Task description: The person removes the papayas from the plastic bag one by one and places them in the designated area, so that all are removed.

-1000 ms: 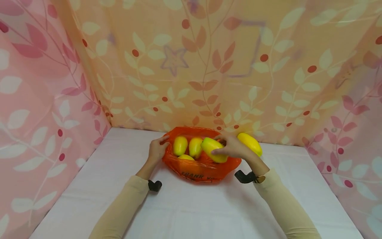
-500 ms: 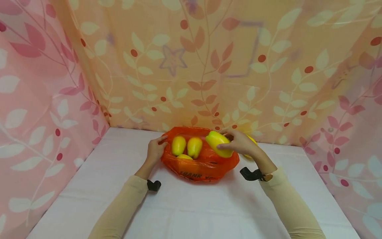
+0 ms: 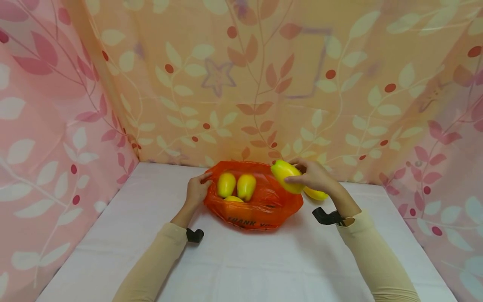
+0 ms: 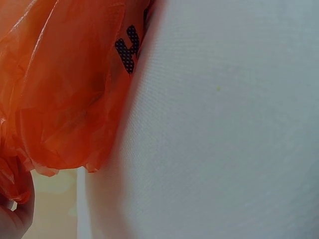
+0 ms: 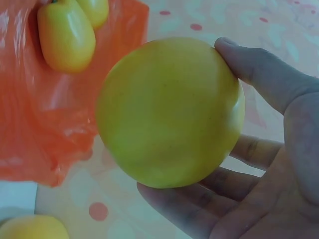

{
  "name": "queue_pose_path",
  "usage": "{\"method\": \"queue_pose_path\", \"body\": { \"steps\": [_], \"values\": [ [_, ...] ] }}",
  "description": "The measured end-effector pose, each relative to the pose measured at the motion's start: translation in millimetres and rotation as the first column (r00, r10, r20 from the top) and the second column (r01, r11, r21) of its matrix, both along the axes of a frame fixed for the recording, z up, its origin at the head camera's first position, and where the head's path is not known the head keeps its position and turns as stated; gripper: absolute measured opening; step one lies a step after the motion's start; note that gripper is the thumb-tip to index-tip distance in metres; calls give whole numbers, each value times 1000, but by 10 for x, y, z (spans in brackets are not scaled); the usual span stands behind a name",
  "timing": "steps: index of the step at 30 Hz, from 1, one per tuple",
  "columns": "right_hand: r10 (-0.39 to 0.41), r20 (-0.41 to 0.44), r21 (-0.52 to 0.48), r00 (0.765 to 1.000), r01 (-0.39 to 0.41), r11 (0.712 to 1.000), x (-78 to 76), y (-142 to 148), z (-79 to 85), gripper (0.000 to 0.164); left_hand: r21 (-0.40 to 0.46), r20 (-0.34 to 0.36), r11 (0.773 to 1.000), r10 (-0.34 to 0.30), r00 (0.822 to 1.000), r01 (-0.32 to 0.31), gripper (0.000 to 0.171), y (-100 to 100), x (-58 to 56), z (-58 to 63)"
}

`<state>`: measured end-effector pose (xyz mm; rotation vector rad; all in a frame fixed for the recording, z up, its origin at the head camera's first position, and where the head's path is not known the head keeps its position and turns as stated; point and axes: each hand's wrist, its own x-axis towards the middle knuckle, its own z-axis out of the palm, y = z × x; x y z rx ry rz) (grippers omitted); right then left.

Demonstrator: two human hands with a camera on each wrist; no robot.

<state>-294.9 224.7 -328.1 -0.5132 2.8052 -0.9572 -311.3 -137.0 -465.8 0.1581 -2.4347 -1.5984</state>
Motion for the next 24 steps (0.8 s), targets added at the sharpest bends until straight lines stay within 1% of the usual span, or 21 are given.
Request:
{"method": "queue_pose_path", "body": {
  "steps": [10, 13, 19, 24],
  "values": [
    [-38, -20, 38, 999, 39, 999, -34, 170, 93, 65, 6, -10, 1000, 10, 1000, -9, 33, -3, -1, -3],
    [-49, -25, 53, 998, 50, 997, -62, 233, 107, 67, 2, -12, 1000, 12, 1000, -12, 33, -1, 4, 7],
    [-71, -46, 85, 996, 75, 994, -102, 352, 111, 71, 23, 3, 1000, 11, 1000, -11, 33, 8, 28, 28],
    [-88, -38, 81, 995, 90, 993, -106, 447, 145, 73, 2, -5, 1000, 9, 1000, -9, 33, 6, 24, 20]
  ]
}}
